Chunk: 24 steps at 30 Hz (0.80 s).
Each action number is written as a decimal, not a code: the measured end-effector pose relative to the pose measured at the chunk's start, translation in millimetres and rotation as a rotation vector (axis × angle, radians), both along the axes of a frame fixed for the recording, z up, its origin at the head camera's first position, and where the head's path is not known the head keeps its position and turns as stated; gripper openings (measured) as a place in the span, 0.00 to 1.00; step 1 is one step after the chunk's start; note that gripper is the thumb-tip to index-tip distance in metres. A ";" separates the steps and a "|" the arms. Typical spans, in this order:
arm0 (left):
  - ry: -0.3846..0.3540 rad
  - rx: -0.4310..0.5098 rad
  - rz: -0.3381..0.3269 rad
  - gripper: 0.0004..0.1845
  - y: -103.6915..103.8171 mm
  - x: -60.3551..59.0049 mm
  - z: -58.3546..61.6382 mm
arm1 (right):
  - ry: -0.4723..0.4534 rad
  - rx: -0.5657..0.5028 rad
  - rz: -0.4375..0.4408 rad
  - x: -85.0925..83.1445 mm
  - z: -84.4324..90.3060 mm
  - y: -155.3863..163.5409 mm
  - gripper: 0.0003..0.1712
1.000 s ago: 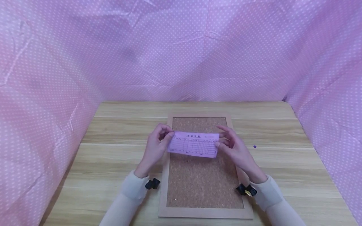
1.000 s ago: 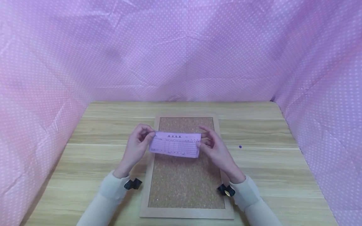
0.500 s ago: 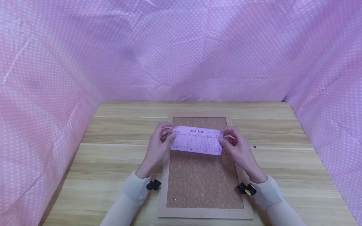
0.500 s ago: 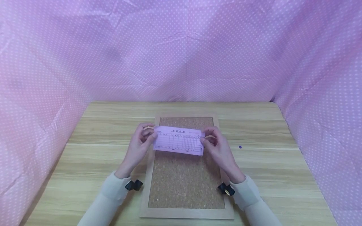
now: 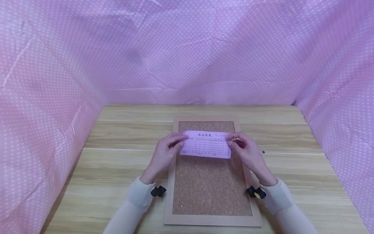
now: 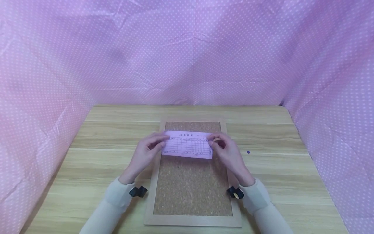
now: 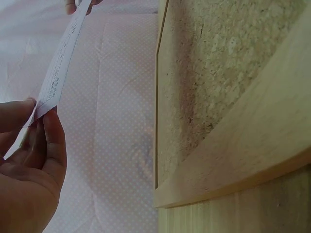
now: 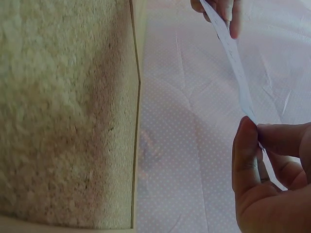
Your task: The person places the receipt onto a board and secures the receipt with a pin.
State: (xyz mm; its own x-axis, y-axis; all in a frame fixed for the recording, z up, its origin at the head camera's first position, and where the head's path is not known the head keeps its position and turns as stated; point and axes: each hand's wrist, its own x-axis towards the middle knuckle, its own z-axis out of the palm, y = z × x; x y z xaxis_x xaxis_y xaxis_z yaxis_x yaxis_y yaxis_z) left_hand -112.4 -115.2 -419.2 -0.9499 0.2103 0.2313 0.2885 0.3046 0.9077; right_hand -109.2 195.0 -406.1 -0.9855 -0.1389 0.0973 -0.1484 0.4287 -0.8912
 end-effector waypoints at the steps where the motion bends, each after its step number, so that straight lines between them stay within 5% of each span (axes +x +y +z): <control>1: 0.000 0.000 0.000 0.14 0.5 -0.6 -1.0 | -0.003 0.005 0.002 -0.7 0.1 0.8 0.10; 24: -0.090 -0.203 0.018 0.19 8.8 -16.2 -15.8 | -0.023 0.170 0.104 -29.3 -10.8 12.8 0.19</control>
State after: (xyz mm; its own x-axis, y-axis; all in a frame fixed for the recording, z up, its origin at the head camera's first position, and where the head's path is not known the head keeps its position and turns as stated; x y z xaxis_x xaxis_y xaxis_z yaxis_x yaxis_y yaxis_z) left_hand -128.6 -106.5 -435.0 -0.9689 0.2265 0.1002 0.2018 0.4878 0.8493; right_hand -138.5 207.8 -416.9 -0.9668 -0.2522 0.0415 -0.1801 0.5571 -0.8107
